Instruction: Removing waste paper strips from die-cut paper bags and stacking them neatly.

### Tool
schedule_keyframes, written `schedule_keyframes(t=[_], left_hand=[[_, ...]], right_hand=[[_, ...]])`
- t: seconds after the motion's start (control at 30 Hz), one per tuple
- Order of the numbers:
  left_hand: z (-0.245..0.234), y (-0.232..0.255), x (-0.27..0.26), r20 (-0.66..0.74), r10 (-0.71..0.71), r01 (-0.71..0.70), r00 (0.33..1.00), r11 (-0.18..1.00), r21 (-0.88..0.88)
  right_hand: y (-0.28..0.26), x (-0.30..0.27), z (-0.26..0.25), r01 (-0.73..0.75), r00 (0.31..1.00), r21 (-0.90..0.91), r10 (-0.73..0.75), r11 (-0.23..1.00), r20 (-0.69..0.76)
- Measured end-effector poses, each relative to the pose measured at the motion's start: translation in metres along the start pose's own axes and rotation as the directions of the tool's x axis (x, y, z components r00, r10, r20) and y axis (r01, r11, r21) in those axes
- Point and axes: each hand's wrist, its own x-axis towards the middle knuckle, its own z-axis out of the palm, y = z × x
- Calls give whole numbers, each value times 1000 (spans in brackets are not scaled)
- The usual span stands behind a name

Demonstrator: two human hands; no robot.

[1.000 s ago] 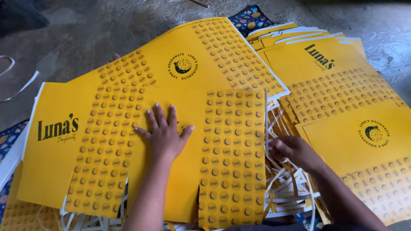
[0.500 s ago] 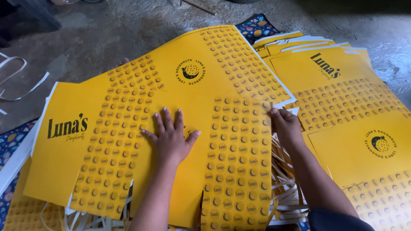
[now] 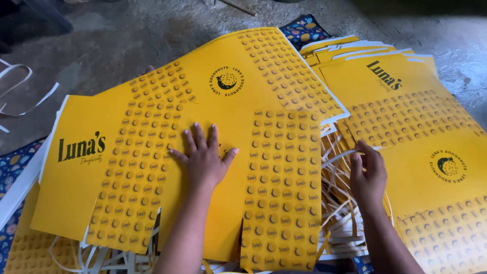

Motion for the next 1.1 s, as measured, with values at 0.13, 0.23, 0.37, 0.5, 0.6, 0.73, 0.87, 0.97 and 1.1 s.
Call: schedule_keyframes(t=[0.13, 0.23, 0.37, 0.5, 0.6, 0.73, 0.87, 0.97, 1.1], left_hand=[[2, 1, 8, -1, -27, 26, 1000, 999, -43], [8, 0, 19, -11, -85, 83, 996, 993, -80], [14, -7, 20, -77, -53, 35, 996, 977, -211], [7, 3, -7, -6, 44, -44, 999, 985, -167], [-1, 21, -54, -21, 153, -154, 988, 985, -73], [21, 26, -92, 81, 245, -241, 966, 969, -50], [46, 20, -93, -64, 263, -267, 963, 961, -65], [35, 22, -97, 17, 235, -234, 972, 971, -51], [60, 17, -92, -106, 260, -267, 960, 962, -56]], right_hand=[[3, -36, 2, -137, 987, 344, 98, 929, 127], [4, -55, 8, -605, 767, 448, 331, 658, 550], [-6, -45, 8, -695, 682, 353, 417, 626, 602], [-27, -29, -1, -561, 808, 341, 411, 754, 421], [-48, -31, -10, -212, 975, 205, 193, 956, 110], [-27, -65, -9, -215, 960, 381, 124, 899, 250], [-19, -78, 6, -481, 831, 218, 362, 849, 422], [-18, -79, 8, -658, 700, 233, 467, 716, 541], [27, -78, 25, -810, 587, 448, 523, 378, 618]])
